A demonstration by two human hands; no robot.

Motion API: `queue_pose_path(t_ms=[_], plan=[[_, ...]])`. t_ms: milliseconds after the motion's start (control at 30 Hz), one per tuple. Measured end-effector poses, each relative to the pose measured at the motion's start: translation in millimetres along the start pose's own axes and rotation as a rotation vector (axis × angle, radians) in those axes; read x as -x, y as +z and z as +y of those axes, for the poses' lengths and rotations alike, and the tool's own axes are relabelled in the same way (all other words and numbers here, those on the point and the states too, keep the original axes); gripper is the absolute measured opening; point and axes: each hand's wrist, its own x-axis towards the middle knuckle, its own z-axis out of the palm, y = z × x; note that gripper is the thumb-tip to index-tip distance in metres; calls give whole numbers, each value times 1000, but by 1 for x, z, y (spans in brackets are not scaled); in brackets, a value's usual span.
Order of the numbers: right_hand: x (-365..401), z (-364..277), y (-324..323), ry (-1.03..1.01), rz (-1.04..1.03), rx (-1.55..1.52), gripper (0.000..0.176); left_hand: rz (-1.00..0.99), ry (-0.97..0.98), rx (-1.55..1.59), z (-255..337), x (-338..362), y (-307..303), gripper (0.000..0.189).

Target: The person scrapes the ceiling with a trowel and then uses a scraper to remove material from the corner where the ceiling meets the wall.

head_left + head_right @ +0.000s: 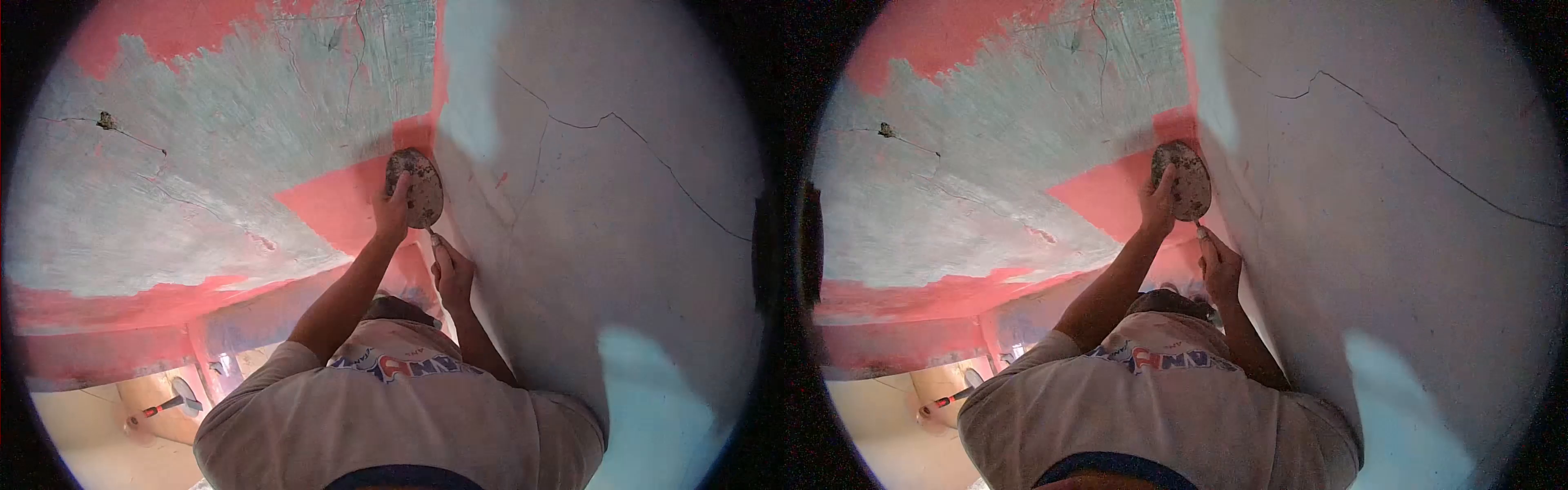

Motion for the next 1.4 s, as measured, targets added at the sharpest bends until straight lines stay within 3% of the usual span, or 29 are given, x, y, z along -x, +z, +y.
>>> queue_pose_path(t_ms=[233,433,533,667,800,867,1100,1200,1300,1400], plan=[[-4,15,-2,-43,-5,54,36,-6,50,-113,5,0,-5,29],[-11,4,-5,-152,-18,153,37,-24,40,66,30,3,17,30],[-1,7,2,0,25,90,37,41,43,-94,-1,2,-3,30],[-10,0,7,-128,-7,37,35,-63,40,-25,36,-1,10,30],[-6,2,1,-48,8,67,35,-25,81,-53,10,2,2,31],[0,12,0,3,25,67,36,2,13,-79,11,2,-3,31],[-2,14,-4,-76,21,96,34,-20,-6,-78,-6,2,-14,34],[0,17,-3,-61,16,75,34,28,61,-235,1,1,-15,36],[-4,-1,3,-118,-3,74,35,-46,-35,-67,17,-1,-6,38],[-2,17,-3,-101,10,124,34,13,55,-93,8,11,-6,35]])
